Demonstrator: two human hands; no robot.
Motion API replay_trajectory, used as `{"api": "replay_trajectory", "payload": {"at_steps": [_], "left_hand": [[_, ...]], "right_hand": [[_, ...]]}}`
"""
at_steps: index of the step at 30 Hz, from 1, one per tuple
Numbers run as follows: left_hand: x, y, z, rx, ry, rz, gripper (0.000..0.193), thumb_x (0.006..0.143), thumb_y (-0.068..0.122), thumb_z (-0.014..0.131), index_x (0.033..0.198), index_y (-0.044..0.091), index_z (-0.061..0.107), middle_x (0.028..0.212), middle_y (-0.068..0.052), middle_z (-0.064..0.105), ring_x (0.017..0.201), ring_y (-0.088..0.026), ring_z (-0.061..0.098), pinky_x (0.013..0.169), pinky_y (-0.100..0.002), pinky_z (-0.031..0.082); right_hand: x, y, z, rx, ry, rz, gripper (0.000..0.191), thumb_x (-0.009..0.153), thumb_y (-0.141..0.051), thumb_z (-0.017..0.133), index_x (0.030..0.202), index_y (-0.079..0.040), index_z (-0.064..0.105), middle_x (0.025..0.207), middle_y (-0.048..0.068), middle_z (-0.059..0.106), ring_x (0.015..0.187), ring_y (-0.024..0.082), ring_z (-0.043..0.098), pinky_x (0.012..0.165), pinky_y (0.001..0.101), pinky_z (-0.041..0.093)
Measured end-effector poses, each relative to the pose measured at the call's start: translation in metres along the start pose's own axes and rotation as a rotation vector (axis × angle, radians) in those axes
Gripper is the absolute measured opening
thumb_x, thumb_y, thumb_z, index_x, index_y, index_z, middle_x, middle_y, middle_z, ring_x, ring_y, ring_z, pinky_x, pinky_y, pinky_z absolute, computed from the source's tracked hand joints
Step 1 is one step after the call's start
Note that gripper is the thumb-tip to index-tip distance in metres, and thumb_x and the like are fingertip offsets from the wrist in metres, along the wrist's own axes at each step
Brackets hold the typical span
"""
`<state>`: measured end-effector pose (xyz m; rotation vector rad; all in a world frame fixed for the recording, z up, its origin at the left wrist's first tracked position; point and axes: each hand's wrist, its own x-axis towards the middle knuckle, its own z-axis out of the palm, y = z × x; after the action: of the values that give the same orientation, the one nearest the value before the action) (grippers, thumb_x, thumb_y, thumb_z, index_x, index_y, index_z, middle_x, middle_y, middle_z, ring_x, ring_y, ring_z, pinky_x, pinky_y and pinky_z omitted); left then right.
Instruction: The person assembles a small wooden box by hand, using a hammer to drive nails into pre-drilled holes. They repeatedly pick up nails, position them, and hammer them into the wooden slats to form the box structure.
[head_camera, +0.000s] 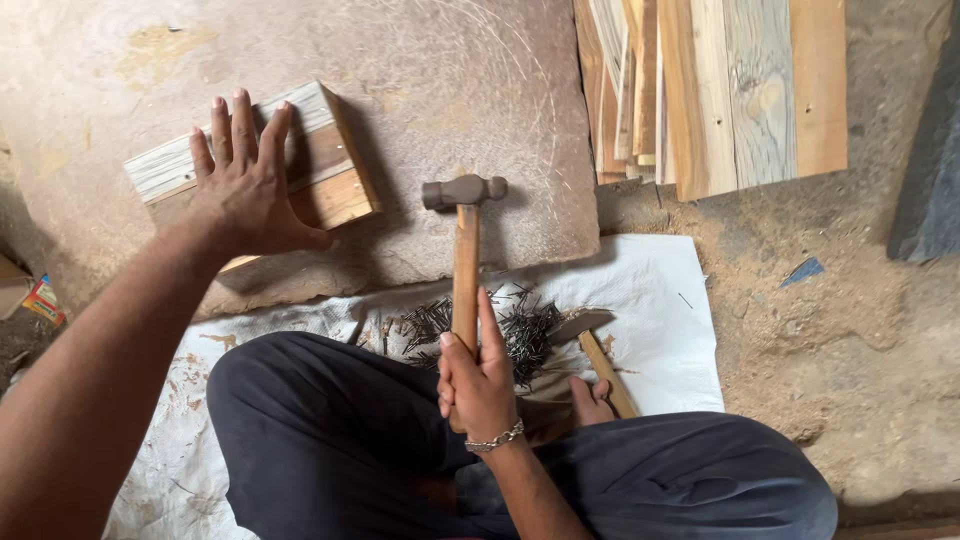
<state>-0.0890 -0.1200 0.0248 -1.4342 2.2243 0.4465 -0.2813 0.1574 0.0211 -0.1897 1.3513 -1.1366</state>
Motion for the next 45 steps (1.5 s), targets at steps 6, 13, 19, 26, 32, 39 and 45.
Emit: {"api": "replay_trajectory", "payload": {"at_steps": [6, 13, 19, 26, 32, 39, 45], "left_hand": [[-0.002, 0.005, -0.012, 0.032, -0.085, -0.021, 0.159, 0.046, 0.065, 0.093, 0.164, 0.016, -0.001, 0.165, -0.027, 0.002, 0.153, -0.048, 0.002, 0.125, -0.065, 0.007], [-0.016, -0.024, -0.064, -0.356, -0.387, 0.135, 0.1, 0.071, 0.054, 0.083, 0.156, 0.026, 0.041, 0.154, -0.013, 0.049, 0.143, -0.037, 0.043, 0.118, -0.062, 0.033], [-0.069, -0.026, -0.081, -0.513, 0.017, 0.066, 0.054, 0.091, 0.051, 0.065, 0.13, 0.014, 0.067, 0.123, -0.011, 0.073, 0.11, -0.028, 0.071, 0.102, -0.047, 0.053], [-0.098, -0.025, -0.064, -0.363, 0.163, -0.254, 0.052, 0.092, 0.058, 0.07, 0.101, 0.008, 0.062, 0.094, -0.01, 0.068, 0.081, -0.026, 0.067, 0.069, -0.041, 0.056], [-0.086, -0.021, -0.029, -0.292, 0.474, -0.184, 0.008, 0.092, 0.007, 0.058, 0.099, 0.004, 0.057, 0.087, -0.014, 0.064, 0.069, -0.027, 0.065, 0.055, -0.041, 0.052], [-0.079, -0.027, -0.023, -0.383, 0.462, -0.158, 0.006, 0.095, 0.003, 0.052, 0.099, 0.003, 0.056, 0.084, -0.015, 0.065, 0.067, -0.026, 0.067, 0.057, -0.042, 0.056], [-0.081, -0.027, -0.019, -0.412, 0.524, -0.148, 0.008, 0.09, 0.005, 0.056, 0.098, 0.002, 0.057, 0.091, -0.021, 0.068, 0.075, -0.034, 0.071, 0.065, -0.047, 0.058]], "right_hand": [[0.003, -0.006, 0.004, -0.009, -0.041, -0.033, 0.081, 0.1, -0.015, 0.058, 0.166, -0.018, 0.012, 0.061, -0.001, 0.053, 0.041, 0.005, 0.048, 0.033, 0.0229, 0.043], [0.001, -0.011, 0.006, 0.012, -0.017, -0.025, 0.08, 0.098, -0.015, 0.057, 0.165, -0.02, 0.014, 0.06, 0.0, 0.051, 0.041, 0.007, 0.047, 0.033, 0.0248, 0.043], [0.005, -0.008, 0.007, -0.037, -0.024, -0.012, 0.08, 0.097, -0.014, 0.055, 0.165, -0.025, 0.015, 0.064, 0.002, 0.054, 0.043, 0.008, 0.047, 0.034, 0.0254, 0.043], [0.003, -0.021, 0.013, -0.277, 0.035, -0.042, 0.081, 0.095, -0.017, 0.058, 0.164, -0.028, 0.017, 0.064, 0.002, 0.054, 0.043, 0.009, 0.048, 0.033, 0.0269, 0.043], [-0.022, -0.101, 0.048, -1.184, 0.072, -0.43, 0.065, 0.101, -0.023, 0.057, 0.16, -0.021, 0.03, 0.12, 0.009, 0.062, 0.054, 0.007, 0.062, 0.039, 0.0242, 0.055], [-0.041, -0.152, 0.121, -1.038, -0.146, -1.272, 0.051, 0.114, -0.019, 0.054, 0.16, -0.006, 0.036, 0.126, 0.025, 0.071, 0.067, 0.008, 0.067, 0.053, 0.0216, 0.055], [-0.032, -0.143, 0.145, -1.433, 0.039, -0.516, 0.064, 0.101, -0.026, 0.056, 0.162, -0.022, 0.036, 0.11, 0.017, 0.074, 0.053, 0.014, 0.063, 0.044, 0.0269, 0.056]]}}
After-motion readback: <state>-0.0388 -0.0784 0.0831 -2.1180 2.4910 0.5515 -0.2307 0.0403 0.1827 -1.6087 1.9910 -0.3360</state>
